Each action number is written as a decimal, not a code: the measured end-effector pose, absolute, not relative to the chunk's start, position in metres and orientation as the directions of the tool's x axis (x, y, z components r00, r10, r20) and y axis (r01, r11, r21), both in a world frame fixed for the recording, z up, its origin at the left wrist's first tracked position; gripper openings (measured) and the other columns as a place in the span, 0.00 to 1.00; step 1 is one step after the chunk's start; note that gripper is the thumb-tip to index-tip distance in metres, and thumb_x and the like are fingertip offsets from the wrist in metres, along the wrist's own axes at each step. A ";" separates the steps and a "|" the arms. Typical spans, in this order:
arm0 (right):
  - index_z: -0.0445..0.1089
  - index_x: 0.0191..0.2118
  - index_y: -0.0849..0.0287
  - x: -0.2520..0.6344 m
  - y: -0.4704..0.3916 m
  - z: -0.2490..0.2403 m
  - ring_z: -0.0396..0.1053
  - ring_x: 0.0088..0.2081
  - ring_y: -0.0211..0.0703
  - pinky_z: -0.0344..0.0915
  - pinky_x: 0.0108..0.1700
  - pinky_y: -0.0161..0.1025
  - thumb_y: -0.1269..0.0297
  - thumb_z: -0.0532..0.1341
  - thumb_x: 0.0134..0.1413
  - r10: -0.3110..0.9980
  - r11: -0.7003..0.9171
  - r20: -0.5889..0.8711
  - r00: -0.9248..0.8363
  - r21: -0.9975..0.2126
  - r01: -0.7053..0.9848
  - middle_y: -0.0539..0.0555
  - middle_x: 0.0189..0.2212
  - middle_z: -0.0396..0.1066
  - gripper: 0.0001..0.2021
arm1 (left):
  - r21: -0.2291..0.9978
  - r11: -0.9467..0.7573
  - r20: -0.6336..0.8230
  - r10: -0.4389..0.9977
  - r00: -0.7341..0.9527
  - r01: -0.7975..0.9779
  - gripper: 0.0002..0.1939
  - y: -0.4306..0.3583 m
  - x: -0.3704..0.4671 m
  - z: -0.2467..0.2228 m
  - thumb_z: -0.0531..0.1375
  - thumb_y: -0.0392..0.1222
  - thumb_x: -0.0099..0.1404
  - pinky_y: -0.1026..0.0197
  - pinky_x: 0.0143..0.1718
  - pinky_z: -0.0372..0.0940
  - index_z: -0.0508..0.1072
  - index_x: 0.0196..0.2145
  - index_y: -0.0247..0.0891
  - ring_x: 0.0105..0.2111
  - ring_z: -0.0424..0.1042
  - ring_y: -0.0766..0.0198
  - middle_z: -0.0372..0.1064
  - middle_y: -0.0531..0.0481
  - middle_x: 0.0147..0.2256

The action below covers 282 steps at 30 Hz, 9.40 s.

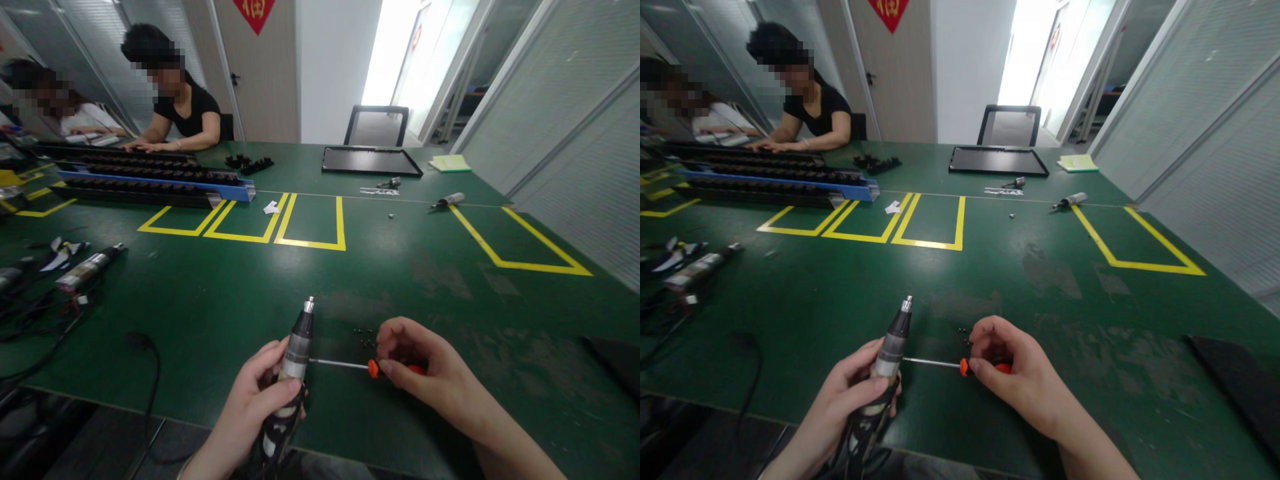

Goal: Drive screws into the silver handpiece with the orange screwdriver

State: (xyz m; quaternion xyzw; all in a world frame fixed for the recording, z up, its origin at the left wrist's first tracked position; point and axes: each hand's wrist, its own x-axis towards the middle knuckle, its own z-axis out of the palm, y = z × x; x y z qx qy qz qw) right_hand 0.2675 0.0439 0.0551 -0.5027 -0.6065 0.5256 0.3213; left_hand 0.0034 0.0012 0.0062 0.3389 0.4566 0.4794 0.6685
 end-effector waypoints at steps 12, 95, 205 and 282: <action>0.66 0.43 0.55 0.268 0.042 0.062 0.68 0.25 0.38 0.60 0.21 0.31 0.56 0.61 0.60 0.907 -0.159 -0.262 -0.331 -0.938 0.308 0.50 0.30 0.73 0.10 | 0.883 0.297 -0.279 0.955 0.103 -0.362 0.23 0.000 0.005 0.009 0.74 0.43 0.55 0.62 0.25 0.72 0.83 0.49 0.39 0.25 0.74 0.62 0.70 0.51 0.31; 0.79 0.44 0.53 0.275 0.018 0.026 0.78 0.40 0.51 0.75 0.43 0.42 0.63 0.74 0.45 0.996 0.002 -0.039 -0.082 -0.895 0.445 0.54 0.39 0.78 0.17 | 0.926 0.301 -0.272 0.950 0.151 -0.228 0.21 0.003 -0.001 0.009 0.72 0.45 0.59 0.61 0.26 0.73 0.82 0.50 0.42 0.27 0.72 0.61 0.68 0.51 0.34; 0.78 0.27 0.55 0.271 0.019 0.035 0.78 0.43 0.52 0.72 0.40 0.41 0.58 0.58 0.67 0.959 0.242 0.102 -0.265 -0.784 0.572 0.59 0.44 0.77 0.18 | 0.930 0.288 -0.254 0.953 0.167 -0.228 0.20 0.002 -0.001 0.008 0.72 0.45 0.59 0.62 0.26 0.73 0.82 0.49 0.43 0.28 0.71 0.63 0.64 0.52 0.35; 0.74 0.39 0.54 0.271 0.010 0.035 0.78 0.31 0.42 0.73 0.34 0.34 0.71 0.67 0.55 0.940 0.325 0.221 -0.260 -0.809 0.489 0.51 0.31 0.79 0.07 | 0.929 0.287 -0.248 0.951 0.183 -0.233 0.19 0.002 -0.001 0.008 0.72 0.45 0.60 0.63 0.26 0.72 0.82 0.50 0.45 0.27 0.72 0.64 0.64 0.53 0.35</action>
